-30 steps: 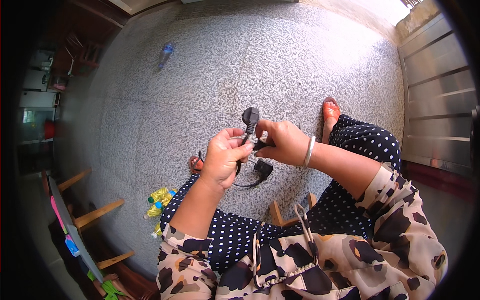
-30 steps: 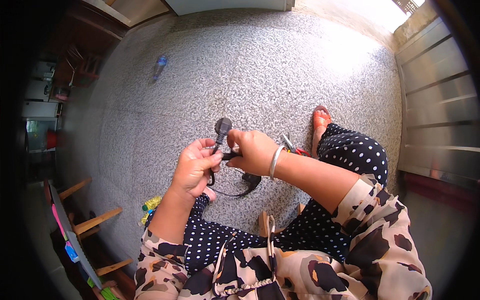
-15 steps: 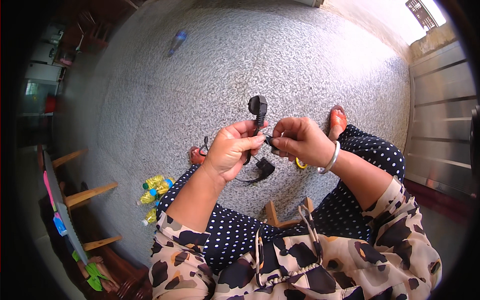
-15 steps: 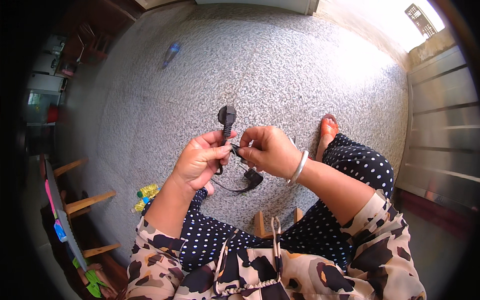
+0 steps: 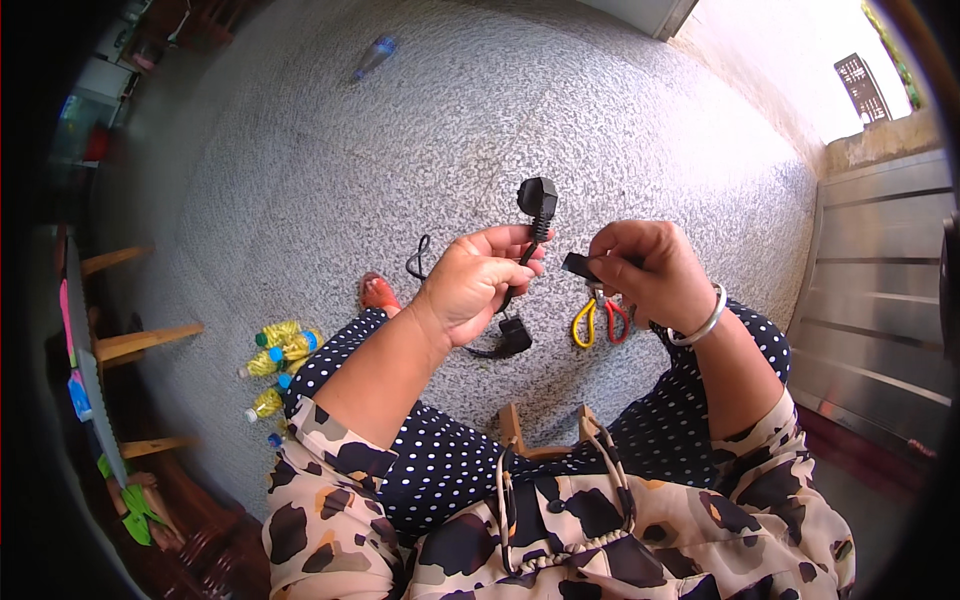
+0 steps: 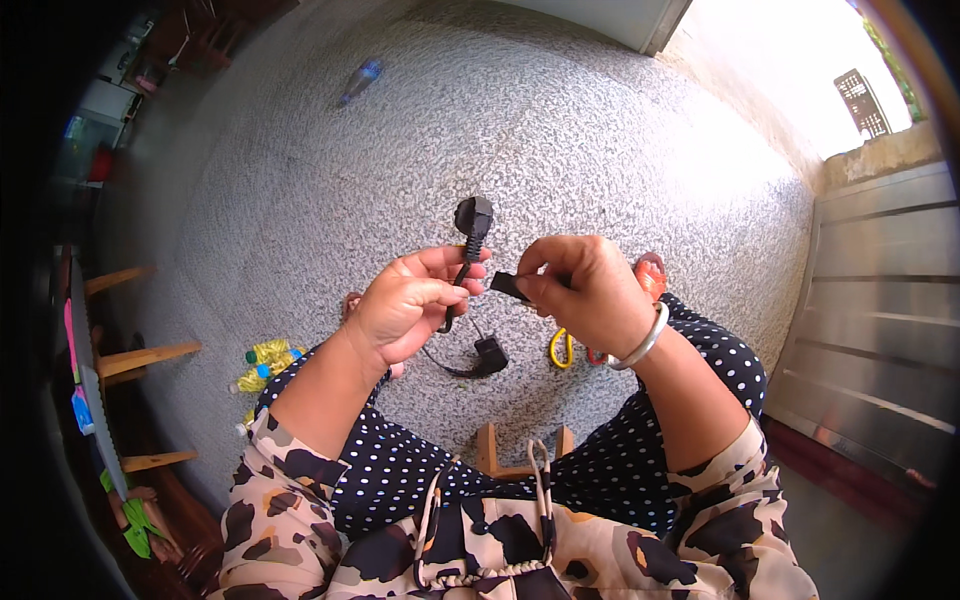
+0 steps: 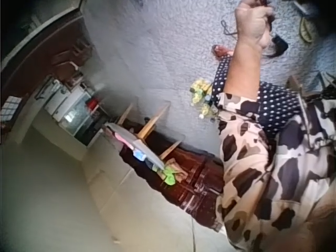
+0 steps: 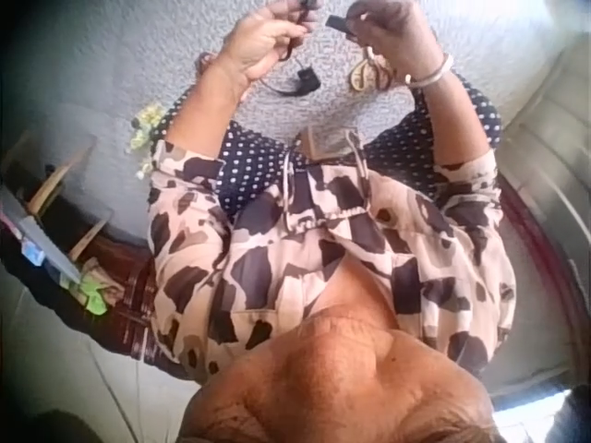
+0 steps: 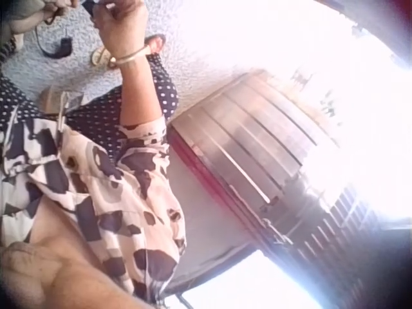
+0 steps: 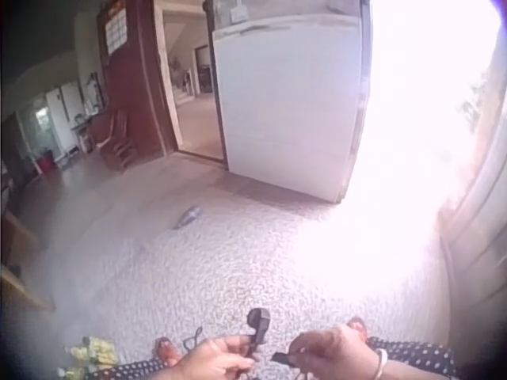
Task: Repairing an electrical cord by wrapping it with tape and tightening the plug with a screwdriver.
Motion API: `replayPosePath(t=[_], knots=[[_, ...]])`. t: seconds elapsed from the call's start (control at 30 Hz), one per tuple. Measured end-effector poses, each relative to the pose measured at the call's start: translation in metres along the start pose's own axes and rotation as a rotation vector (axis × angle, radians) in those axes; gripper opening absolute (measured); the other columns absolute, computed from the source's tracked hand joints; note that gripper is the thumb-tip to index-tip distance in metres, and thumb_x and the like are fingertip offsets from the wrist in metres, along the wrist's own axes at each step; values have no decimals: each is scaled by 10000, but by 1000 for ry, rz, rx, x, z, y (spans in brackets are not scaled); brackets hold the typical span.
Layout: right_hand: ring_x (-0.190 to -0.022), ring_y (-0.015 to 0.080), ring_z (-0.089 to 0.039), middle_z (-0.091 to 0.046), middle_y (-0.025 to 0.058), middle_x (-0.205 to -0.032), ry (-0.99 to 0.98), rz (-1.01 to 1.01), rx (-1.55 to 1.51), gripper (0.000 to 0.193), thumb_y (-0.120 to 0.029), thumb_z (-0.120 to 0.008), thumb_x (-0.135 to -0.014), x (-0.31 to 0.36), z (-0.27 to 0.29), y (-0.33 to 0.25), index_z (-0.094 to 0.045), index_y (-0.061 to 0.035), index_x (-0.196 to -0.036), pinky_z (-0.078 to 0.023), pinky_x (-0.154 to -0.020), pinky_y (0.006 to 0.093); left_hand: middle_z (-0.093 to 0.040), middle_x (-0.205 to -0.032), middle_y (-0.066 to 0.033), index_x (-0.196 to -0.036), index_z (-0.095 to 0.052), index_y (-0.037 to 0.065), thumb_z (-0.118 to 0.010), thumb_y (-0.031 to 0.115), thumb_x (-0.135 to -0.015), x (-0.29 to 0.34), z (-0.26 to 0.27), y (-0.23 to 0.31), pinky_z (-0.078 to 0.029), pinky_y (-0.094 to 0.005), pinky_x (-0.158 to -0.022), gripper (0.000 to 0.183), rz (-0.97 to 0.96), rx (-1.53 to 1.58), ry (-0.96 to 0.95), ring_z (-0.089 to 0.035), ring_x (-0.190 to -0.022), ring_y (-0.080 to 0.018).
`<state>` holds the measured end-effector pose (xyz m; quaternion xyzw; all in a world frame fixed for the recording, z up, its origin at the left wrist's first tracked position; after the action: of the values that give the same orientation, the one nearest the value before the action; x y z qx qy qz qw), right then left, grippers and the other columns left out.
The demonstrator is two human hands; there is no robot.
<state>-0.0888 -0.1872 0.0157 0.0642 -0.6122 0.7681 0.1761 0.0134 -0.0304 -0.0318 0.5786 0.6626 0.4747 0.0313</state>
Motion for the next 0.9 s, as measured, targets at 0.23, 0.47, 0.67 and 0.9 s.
replayPosePath(t=[0.23, 0.47, 0.67, 0.9], knots=[[-470, 41, -494, -547, 15, -523, 110, 118, -16, 19, -41, -618, -784, -7, -15, 6, -619, -22, -781, -370, -423, 222, -610, -998, -26, -1156, -557, 19, -519, -81, -799, -3, -11, -6, -413, -222, -724, 373, -63, 19, -28, -539, -832, -83], [-425, 62, -480, -535, 32, -488, 222, 123, 59, 77, -94, -656, -737, -14, -21, 14, -631, -23, -752, -347, -402, 238, -615, -945, -12, -1140, -565, 20, -536, -78, -792, -2, -13, -8, -391, -212, -690, 363, -92, 37, -3, -516, -783, -69], [-432, 67, -491, -554, 43, -503, 230, 93, 47, 100, -108, -665, -733, -17, -22, 16, -642, -14, -761, -363, -409, 237, -607, -930, -4, -1134, -560, 16, -542, -82, -784, 0, -14, -8, -391, -212, -688, 363, -97, 42, -24, -511, -772, -72], [-495, 47, -526, -586, 30, -546, 238, 90, 171, 70, -68, -657, -751, -15, -21, 7, -629, -6, -770, -394, -444, 204, -600, -934, -9, -1137, -555, 7, -532, -82, -790, 0, -16, -10, -396, -220, -705, 359, -87, 42, -37, -512, -790, -81]])
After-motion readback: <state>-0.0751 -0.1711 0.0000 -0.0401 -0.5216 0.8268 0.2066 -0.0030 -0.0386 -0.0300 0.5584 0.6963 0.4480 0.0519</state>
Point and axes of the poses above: each hand's wrist, its own x-axis away from the middle knuckle, its own z-axis out of the back of the hand, y = z × x, the point moved 3 cm from there along -x, towards the middle knuckle
